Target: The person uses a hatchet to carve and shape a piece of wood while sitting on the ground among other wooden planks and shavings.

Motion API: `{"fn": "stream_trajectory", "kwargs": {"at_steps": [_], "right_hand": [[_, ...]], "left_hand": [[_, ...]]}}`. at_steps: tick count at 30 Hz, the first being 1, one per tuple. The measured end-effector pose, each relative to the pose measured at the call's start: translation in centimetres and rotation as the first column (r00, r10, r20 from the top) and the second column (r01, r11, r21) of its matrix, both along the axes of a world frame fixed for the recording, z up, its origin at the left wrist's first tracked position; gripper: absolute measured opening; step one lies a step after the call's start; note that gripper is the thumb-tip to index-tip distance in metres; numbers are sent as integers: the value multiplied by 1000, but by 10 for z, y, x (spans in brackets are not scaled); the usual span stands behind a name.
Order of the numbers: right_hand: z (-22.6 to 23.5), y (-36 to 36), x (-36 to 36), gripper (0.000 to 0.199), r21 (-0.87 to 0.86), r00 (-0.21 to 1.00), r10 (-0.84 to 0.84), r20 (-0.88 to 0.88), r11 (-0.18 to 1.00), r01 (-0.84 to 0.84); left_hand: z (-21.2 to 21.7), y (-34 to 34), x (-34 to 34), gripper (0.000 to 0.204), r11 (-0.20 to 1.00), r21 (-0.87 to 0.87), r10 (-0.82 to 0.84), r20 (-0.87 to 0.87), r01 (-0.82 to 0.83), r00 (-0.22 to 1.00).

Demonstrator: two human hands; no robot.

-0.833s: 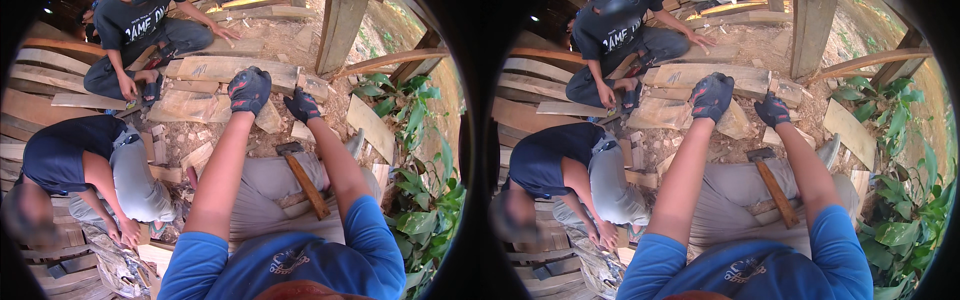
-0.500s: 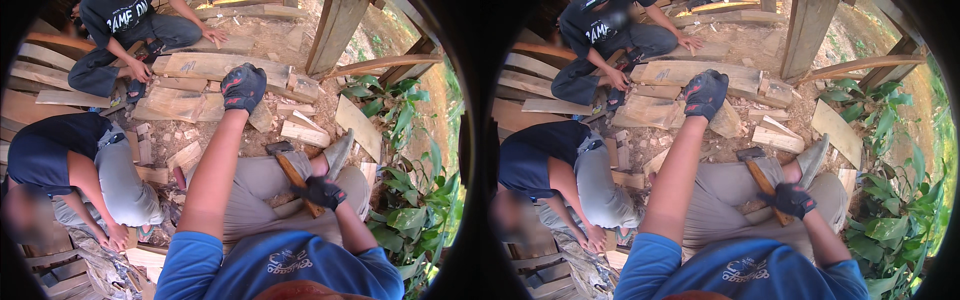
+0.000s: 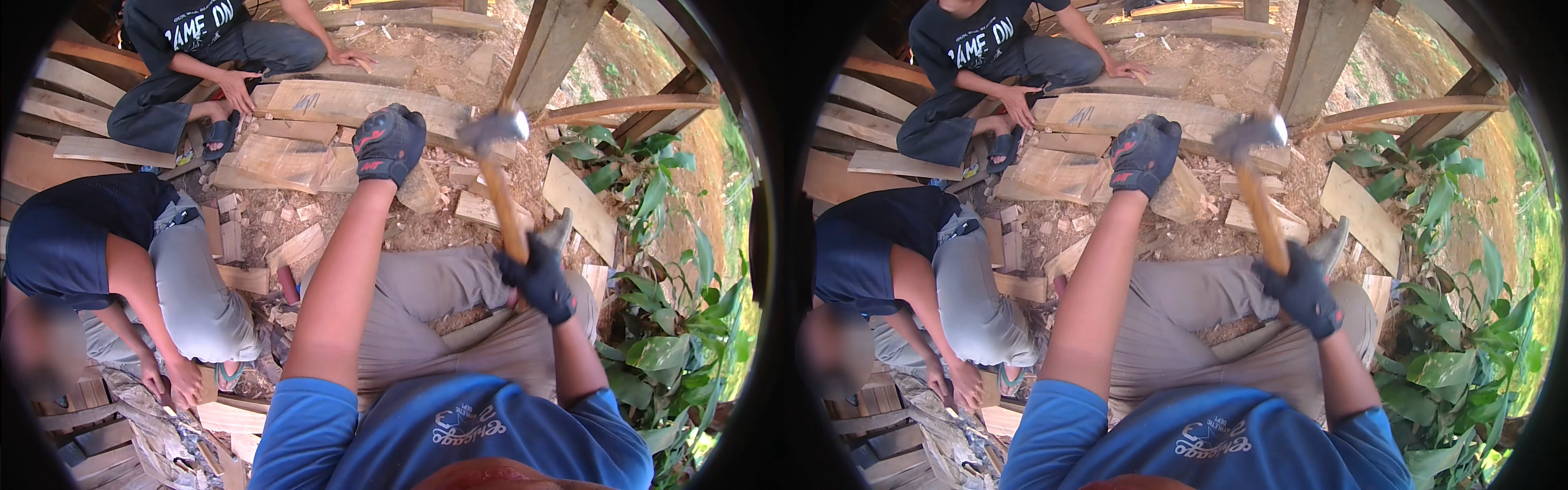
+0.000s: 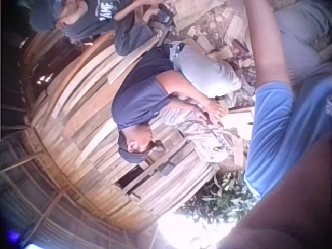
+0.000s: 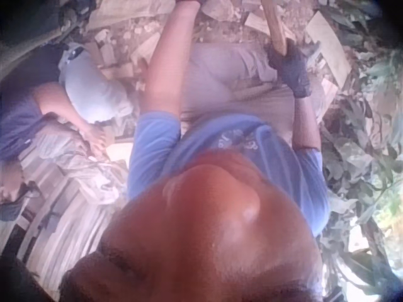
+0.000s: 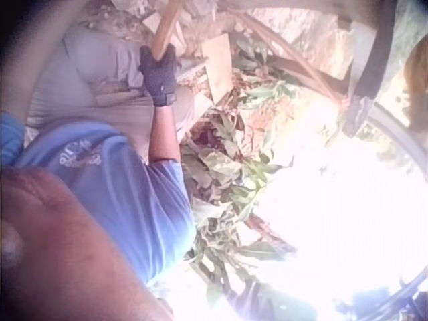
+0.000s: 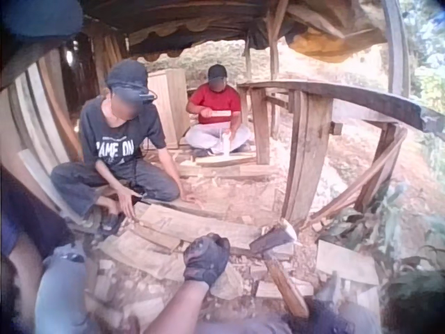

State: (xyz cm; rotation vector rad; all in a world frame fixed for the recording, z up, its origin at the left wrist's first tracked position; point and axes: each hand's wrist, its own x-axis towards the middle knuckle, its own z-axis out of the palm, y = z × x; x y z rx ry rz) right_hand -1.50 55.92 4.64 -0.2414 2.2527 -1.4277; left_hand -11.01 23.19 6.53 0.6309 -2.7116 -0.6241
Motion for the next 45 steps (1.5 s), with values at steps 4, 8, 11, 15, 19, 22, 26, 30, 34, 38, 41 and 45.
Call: {"fn": "stream_trajectory", "kwargs": {"at_steps": [4, 8, 11, 15, 19, 22, 26, 30, 34, 38, 41, 45], "right_hand": [[18, -31, -83, 52, 447, 822, 68, -566, 863, 236], [-18, -34, -140, 48, 559, 814, 155, -559, 796, 232], [-42, -33, -147, 47, 638, 859, 192, -475, 747, 186], [-31, -33, -143, 47, 596, 856, 159, -491, 778, 197], [-20, -32, -144, 51, 513, 826, 100, -555, 823, 244], [-41, -27, -141, 52, 599, 847, 162, -506, 772, 210], [-41, -20, -137, 55, 658, 864, 240, -443, 742, 131], [6, -35, -126, 48, 449, 825, 58, -563, 859, 246], [-7, -38, -133, 44, 454, 793, 35, -608, 835, 311], [-74, -31, -127, 48, 643, 859, 215, -464, 749, 160], [-70, -24, -129, 49, 632, 846, 226, -484, 759, 159], [-10, -34, -121, 44, 530, 807, 171, -566, 825, 198]], "left_hand": [[5, 0, 2, 42, 1000, 13, 6, 11, -6, 1000], [10, 6, 1, 43, 1000, 10, -8, -2, 8, 1000], [6, 4, -1, 38, 1000, -17, -18, -54, 17, 998], [0, -3, -1, 37, 1000, -20, -17, -70, 15, 997], [1, -5, -2, 39, 1000, -13, -13, -33, 13, 999], [1, 0, -5, 39, 999, -33, -13, -37, 11, 999], [4, 6, -5, 38, 999, -36, -21, -44, 19, 999], [-1, -2, -3, 39, 999, -52, -9, -55, 6, 998], [0, 0, -4, 39, 999, -47, -16, -50, 14, 999], [1, 3, -7, 39, 1000, -20, -18, -66, 17, 998], [4, 3, -6, 39, 999, -31, -14, -76, 11, 997], [2, -1, -6, 39, 999, -46, -17, -38, 15, 999]]}}
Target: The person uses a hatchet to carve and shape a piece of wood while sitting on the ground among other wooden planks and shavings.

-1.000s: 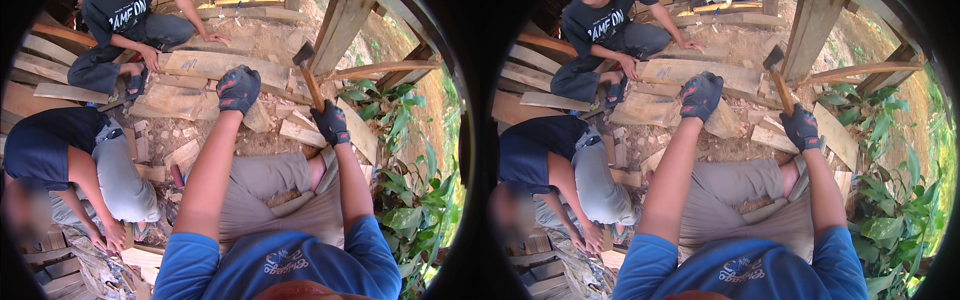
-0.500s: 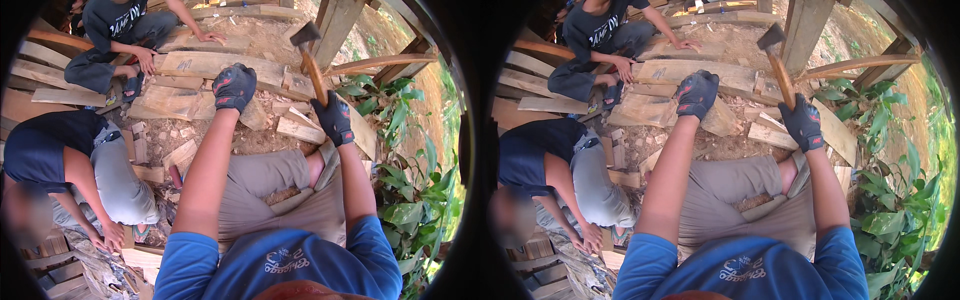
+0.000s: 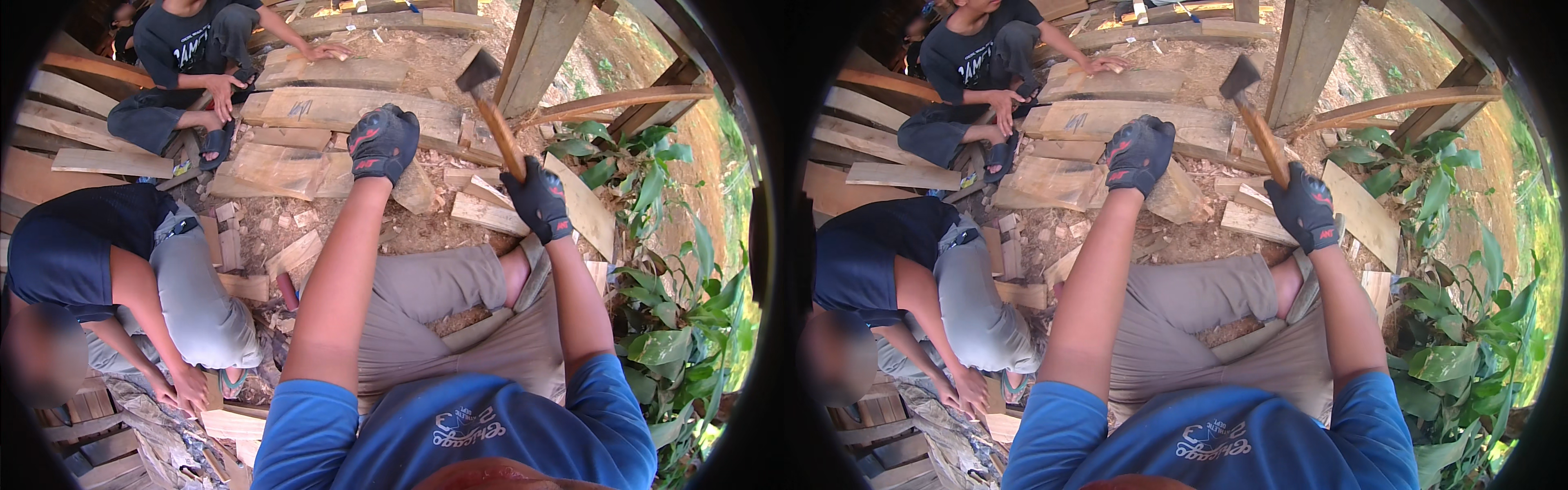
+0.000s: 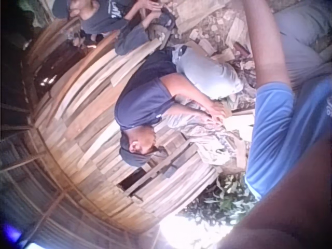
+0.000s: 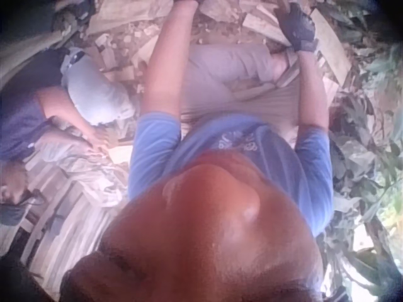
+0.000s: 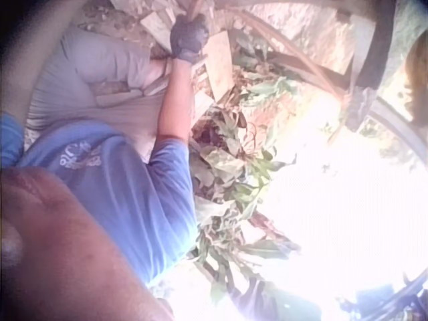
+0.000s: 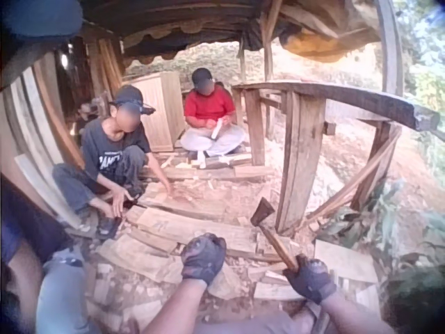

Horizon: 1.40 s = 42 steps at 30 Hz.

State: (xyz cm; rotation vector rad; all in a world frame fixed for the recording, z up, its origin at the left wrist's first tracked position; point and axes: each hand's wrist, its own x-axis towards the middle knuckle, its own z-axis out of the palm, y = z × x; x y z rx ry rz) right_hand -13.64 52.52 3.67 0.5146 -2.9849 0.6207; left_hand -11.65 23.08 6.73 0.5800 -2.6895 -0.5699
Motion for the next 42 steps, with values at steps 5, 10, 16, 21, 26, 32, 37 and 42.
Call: {"fn": "stream_trajectory", "kwargs": {"at_steps": [5, 10, 16, 21, 26, 32, 37, 42], "right_hand": [[9, -13, -5, 39, -73, 990, -114, -86, 992, 108], [-74, 10, -12, 49, 88, 975, -66, 210, 995, 49], [-49, 44, 32, 57, -110, 986, -54, 160, 991, 72], [-31, 47, 133, 35, -643, 834, 65, 548, 671, 370], [-55, 31, 193, 25, -618, 647, 151, 748, 513, 595], [-82, 32, 190, 32, -460, 555, 94, 827, 681, 570], [-107, 29, 185, 32, -433, 518, 119, 847, 720, 542], [-130, 25, 184, 34, -475, 543, 125, 831, 666, 575]], "left_hand": [[0, 2, 0, 39, 1000, 7, 5, -3, -5, 1000], [10, 11, -5, 42, 999, 43, 8, 95, -12, 995], [5, 10, -3, 39, 1000, -25, -14, -13, 13, 1000], [12, 12, -8, 44, 1000, 8, 12, 120, -13, 993], [16, 23, -16, 44, 995, -88, -28, 124, 39, 992], [17, 54, -24, 45, 993, -110, -30, 101, 41, 994], [16, 86, -33, 34, 982, -173, -64, 57, 73, 996], [15, 135, -51, 37, 984, -137, -109, 54, 115, 993]]}}
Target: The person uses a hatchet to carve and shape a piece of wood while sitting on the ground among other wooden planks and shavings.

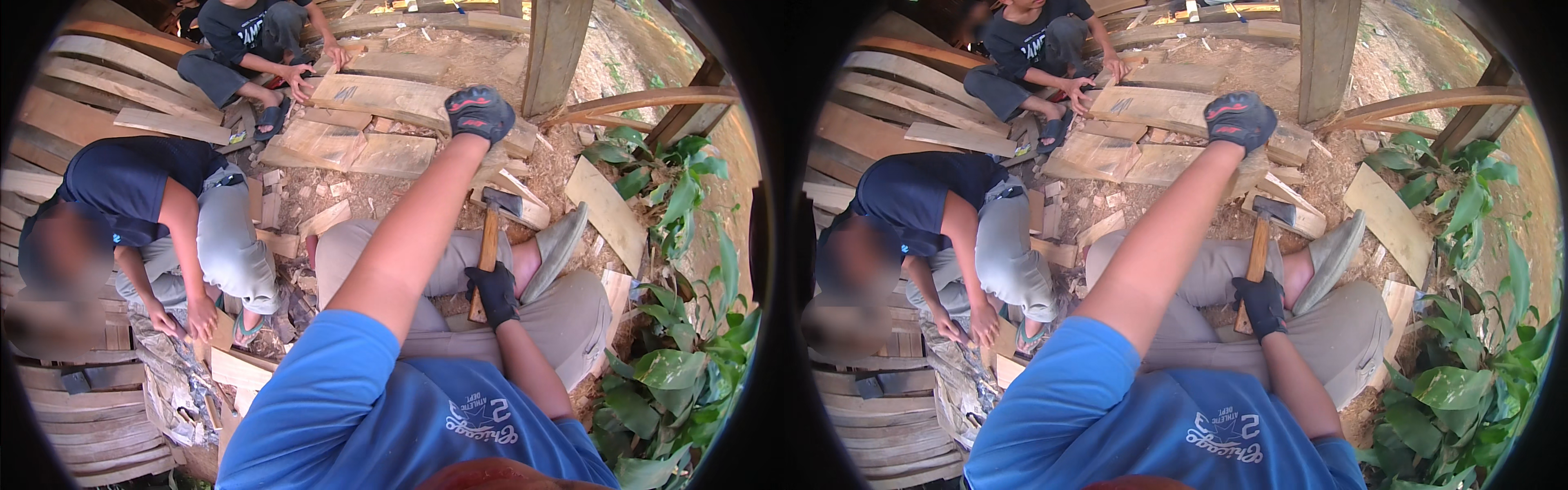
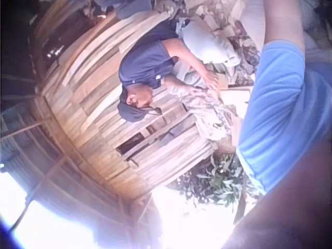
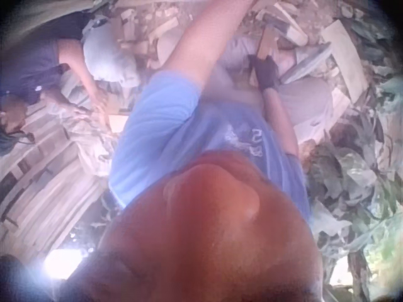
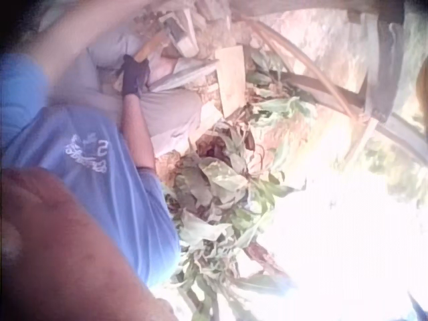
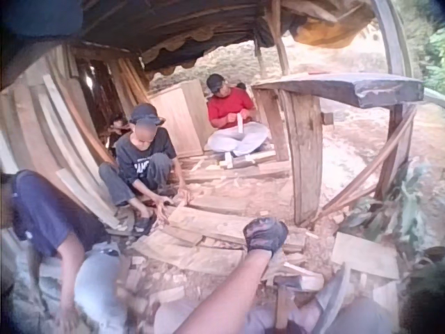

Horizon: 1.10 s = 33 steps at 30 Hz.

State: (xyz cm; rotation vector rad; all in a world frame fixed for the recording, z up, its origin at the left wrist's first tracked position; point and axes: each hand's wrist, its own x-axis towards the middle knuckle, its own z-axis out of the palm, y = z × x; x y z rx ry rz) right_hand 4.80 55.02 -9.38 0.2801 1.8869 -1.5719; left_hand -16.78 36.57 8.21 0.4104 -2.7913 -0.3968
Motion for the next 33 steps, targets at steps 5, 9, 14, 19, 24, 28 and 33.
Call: {"fn": "stream_trajectory", "kwargs": {"at_steps": [5, 9, 14, 19, 24, 28, 33], "right_hand": [[-6, 3, -4, 34, 73, 993, 57, -103, 996, -49], [12, 4, -4, 39, 111, 989, 92, -113, 991, -80], [22, 1, -2, 34, 34, 999, 36, -39, 999, -34], [8, -3, -1, 39, 4, 999, 32, -28, 999, -32], [-8, -5, -3, 39, -25, 1000, 9, -15, 1000, -9], [-3, -4, -3, 40, 17, 999, 28, -27, 999, -28], [-16, -5, -2, 46, 97, 997, 57, -51, 994, -52]], "left_hand": [[-4, 33, -16, 34, 999, 22, 47, 30, -48, 998], [1, 24, -24, 38, 998, -6, 61, 104, -61, 993], [10, 1, -28, 48, 992, -13, 123, 161, -122, 979], [4, -20, -29, 50, 990, -18, 140, 166, -139, 976], [6, -24, -27, 50, 991, -13, 133, 162, -133, 978], [9, -27, -25, 53, 988, 4, 151, 169, -154, 974], [2, -45, -30, 59, 984, -15, 175, 164, -175, 971]]}}
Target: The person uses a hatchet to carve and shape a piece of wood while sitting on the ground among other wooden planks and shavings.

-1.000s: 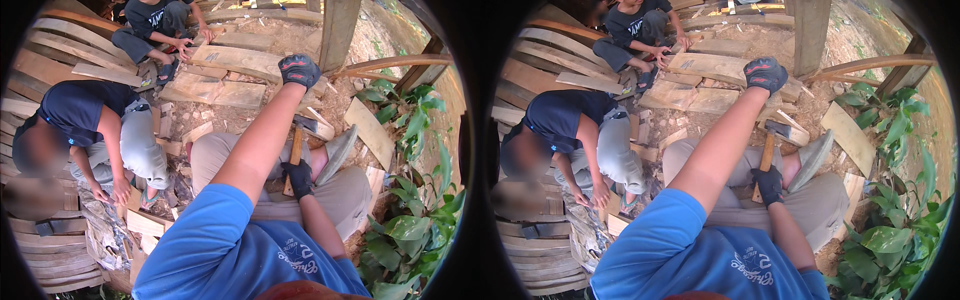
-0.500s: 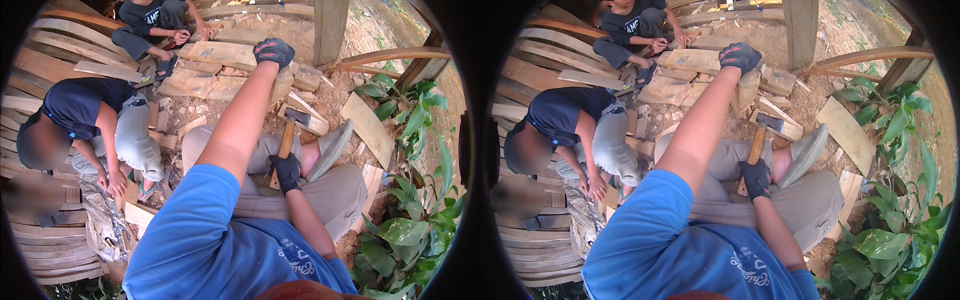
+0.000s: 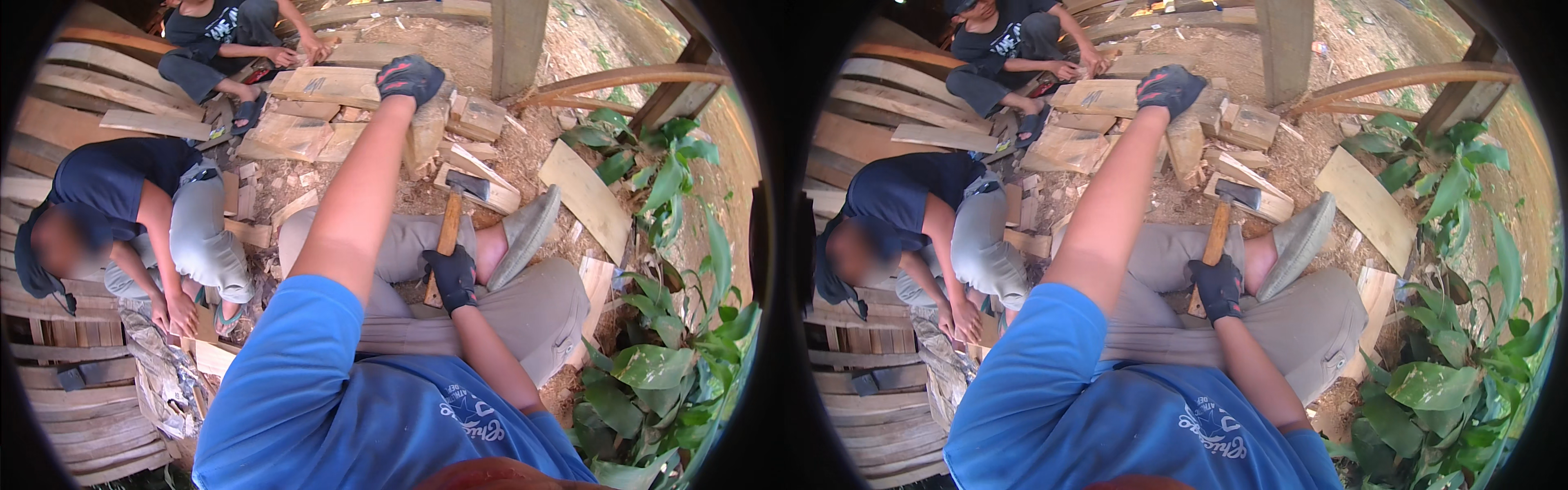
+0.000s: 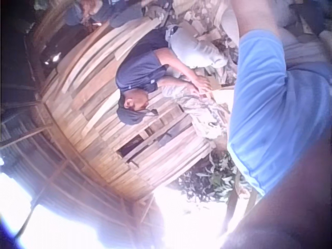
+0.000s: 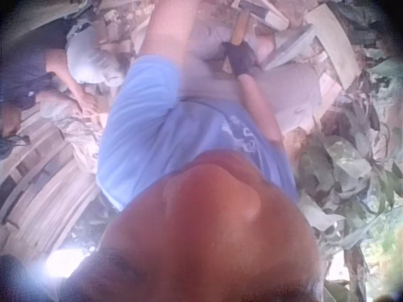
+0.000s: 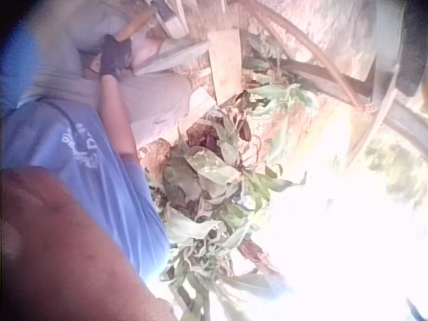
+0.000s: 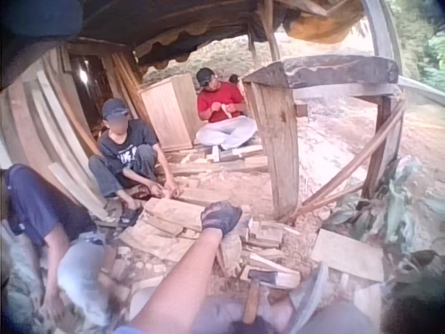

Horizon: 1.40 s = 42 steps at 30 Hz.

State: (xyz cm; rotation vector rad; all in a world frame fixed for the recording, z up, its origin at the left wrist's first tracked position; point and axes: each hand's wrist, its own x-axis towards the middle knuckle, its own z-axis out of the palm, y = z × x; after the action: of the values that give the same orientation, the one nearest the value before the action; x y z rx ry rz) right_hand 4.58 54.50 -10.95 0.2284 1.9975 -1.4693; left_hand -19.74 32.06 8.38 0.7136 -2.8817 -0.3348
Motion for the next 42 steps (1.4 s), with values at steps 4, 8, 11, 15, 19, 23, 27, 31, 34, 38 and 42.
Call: {"fn": "stream_trajectory", "kwargs": {"at_steps": [4, 8, 11, 15, 19, 23, 27, 31, 34, 38, 42], "right_hand": [[4, 2, -2, 46, 74, 999, 29, -21, 997, -27], [4, 1, -1, 45, 36, 1000, 6, -8, 999, -5], [12, -1, -1, 44, 19, 1000, 0, 23, 1000, -1], [27, -2, -1, 45, 26, 996, -27, 80, 999, 25], [-5, -5, 1, 49, 85, 999, -12, -31, 996, 15], [-16, -7, 3, 39, 59, 994, -35, -104, 997, 41], [-17, -7, 3, 34, 37, 989, -54, -138, 997, 60], [11, -4, -2, 34, 147, 985, 1, -173, 989, 24], [-19, -7, 1, 33, 107, 985, 15, -174, 994, 4], [7, 12, -3, 33, -369, 986, -66, 154, 922, 119], [51, 24, -7, 25, -753, 934, 104, 342, 625, 206]], "left_hand": [[1, -4, 1, 57, 1000, -15, -23, 26, 23, 999], [-5, -23, 0, 51, 1000, -9, -25, 20, 25, 1000], [-9, -39, -1, 49, 1000, -20, -5, 32, 5, 999], [-13, -44, 1, 50, 999, -40, -16, 35, 18, 999], [-11, -40, 1, 50, 999, -36, -14, 41, 15, 999], [-11, -42, 2, 50, 999, -37, -32, 39, 33, 999], [-9, -42, 4, 51, 998, -44, -52, 63, 55, 997], [0, -43, 14, 51, 994, 75, -92, 113, 84, 989], [-4, -65, 18, 50, 986, 49, -161, 83, 157, 983], [-5, -72, 29, 48, 990, 101, -108, 64, 101, 992], [-36, -131, 31, 37, 982, -94, -150, 115, 161, 982]]}}
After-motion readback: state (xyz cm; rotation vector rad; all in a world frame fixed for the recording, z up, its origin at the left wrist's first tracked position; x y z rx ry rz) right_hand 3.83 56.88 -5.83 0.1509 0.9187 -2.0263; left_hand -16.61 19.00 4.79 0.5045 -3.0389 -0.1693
